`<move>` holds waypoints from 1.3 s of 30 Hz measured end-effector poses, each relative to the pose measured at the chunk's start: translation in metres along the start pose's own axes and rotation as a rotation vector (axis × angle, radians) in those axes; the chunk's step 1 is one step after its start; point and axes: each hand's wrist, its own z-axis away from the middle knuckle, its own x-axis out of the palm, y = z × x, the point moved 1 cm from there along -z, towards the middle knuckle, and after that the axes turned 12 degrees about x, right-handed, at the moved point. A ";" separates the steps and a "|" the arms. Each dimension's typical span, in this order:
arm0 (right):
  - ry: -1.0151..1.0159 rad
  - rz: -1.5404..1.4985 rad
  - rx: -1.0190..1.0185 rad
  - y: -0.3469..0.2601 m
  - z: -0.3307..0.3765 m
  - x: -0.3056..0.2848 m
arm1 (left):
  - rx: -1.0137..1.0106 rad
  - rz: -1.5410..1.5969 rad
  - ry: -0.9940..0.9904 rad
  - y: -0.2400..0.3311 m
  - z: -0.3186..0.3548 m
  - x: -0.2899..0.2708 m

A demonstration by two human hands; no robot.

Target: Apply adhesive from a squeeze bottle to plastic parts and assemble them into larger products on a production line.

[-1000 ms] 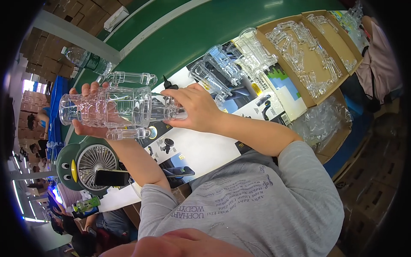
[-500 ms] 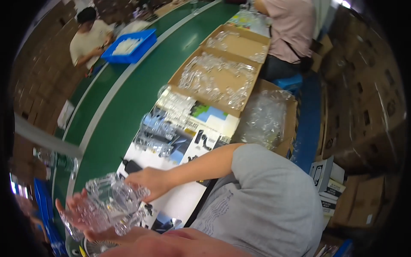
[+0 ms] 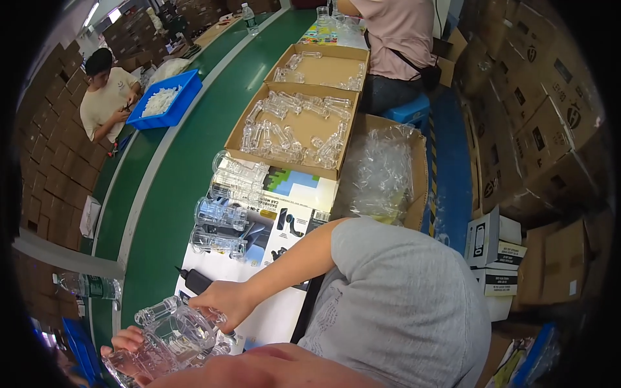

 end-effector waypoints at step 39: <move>0.108 0.095 -0.150 0.001 -0.001 0.004 | 0.170 0.070 -0.737 -0.013 -0.048 -0.044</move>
